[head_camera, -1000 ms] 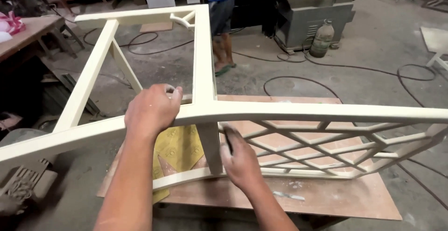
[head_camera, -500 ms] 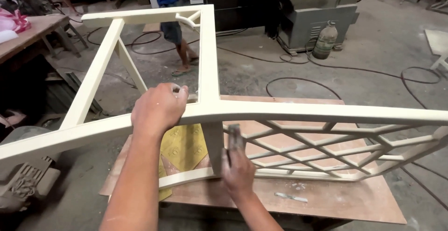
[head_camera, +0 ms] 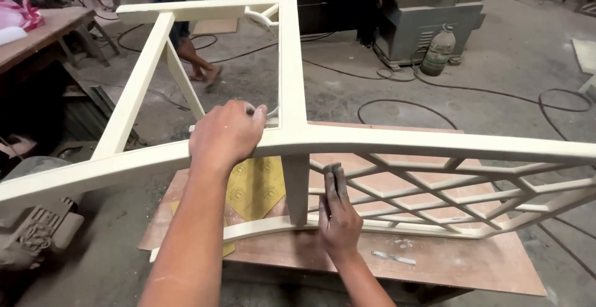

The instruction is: Sanding the wooden lattice of a chair backrest to prepare it for finishing.

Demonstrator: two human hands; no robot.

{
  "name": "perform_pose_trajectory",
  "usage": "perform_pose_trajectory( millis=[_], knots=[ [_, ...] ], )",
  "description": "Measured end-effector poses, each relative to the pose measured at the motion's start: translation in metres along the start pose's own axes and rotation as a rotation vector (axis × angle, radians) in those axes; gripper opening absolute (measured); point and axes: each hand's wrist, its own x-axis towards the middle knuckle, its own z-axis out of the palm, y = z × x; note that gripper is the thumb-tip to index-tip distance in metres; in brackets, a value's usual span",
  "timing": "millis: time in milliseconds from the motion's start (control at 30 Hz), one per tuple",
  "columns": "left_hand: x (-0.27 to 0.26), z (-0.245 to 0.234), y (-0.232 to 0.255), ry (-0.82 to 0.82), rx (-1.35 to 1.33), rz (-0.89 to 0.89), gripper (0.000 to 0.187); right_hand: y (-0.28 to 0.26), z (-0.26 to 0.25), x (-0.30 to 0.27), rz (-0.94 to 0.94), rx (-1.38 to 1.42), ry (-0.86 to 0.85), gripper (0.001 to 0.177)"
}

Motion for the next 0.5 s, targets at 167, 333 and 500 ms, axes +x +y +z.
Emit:
perform_pose_trajectory(
  millis=[167, 333, 500],
  knots=[
    [-0.004, -0.001, -0.006, 0.034, -0.015, 0.065, 0.05, -0.022, 0.02, 0.02, 0.019, 0.164, -0.029, 0.066],
    [0.0, 0.0, -0.002, -0.006, -0.004, 0.016, 0.052, 0.01, 0.022, -0.006, -0.064, 0.071, 0.041, 0.06],
    [0.0, 0.0, 0.0, -0.011, -0.004, -0.002, 0.051, -0.005, 0.019, 0.01, 0.008, 0.271, -0.132, 0.063]
  ],
)
